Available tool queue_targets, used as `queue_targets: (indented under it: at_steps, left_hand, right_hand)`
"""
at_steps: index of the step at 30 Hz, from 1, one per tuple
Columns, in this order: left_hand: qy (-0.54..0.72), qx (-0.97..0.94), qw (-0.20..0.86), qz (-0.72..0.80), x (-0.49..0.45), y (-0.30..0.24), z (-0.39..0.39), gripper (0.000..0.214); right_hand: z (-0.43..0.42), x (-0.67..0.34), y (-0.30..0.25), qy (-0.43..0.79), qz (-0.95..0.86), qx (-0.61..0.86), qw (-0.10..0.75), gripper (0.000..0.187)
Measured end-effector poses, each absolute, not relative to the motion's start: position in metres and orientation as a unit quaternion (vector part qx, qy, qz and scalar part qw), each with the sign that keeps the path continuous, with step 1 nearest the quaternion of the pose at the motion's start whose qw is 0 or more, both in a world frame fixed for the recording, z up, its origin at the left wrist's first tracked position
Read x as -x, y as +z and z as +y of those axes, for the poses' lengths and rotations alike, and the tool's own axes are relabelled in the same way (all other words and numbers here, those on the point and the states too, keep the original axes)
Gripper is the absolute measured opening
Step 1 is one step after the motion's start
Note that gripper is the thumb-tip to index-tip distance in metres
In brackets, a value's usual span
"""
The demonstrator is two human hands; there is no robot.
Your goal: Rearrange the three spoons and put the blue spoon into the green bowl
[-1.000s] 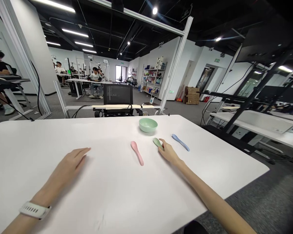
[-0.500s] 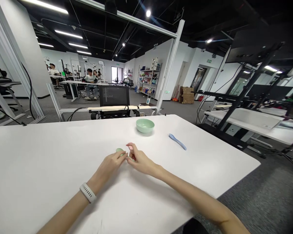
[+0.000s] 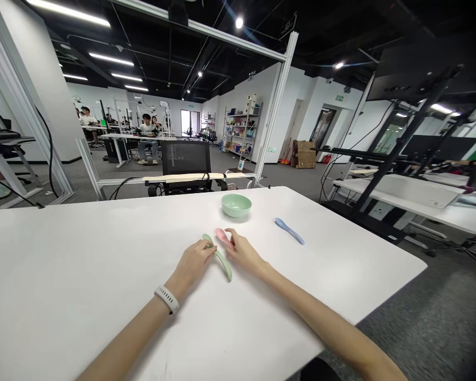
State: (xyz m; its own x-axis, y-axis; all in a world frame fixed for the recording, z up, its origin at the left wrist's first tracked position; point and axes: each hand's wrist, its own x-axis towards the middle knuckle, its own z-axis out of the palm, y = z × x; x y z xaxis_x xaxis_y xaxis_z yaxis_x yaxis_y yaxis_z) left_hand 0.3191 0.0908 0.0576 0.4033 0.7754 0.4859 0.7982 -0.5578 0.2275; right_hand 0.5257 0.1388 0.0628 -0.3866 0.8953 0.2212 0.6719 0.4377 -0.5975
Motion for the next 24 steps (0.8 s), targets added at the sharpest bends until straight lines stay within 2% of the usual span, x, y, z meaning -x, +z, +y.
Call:
queue_targets:
  at_steps: [9, 15, 19, 24]
  left_hand:
    - [-0.273, 0.83, -0.027, -0.485, -0.353, 0.054, 0.112, 0.032]
    - [-0.241, 0.825, -0.024, -0.51, -0.359, 0.051, 0.111, 0.037]
    - [-0.237, 0.815, -0.024, -0.528, -0.365, 0.049, 0.105, 0.038]
    - [-0.231, 0.81, -0.044, -0.536, -0.383, 0.045, 0.098, 0.06]
  right_hand:
    - [0.163, -0.615, 0.056, 0.155, -0.75, 0.571, 0.296, 0.049]
    - [0.17, -0.62, 0.036, 0.216, -0.727, 0.576, 0.305, 0.05]
    - [0.172, -0.616, 0.031, 0.203, -0.737, 0.565, 0.31, 0.054]
    - [0.166, -0.614, 0.037, 0.188, -0.725, 0.593, 0.297, 0.054]
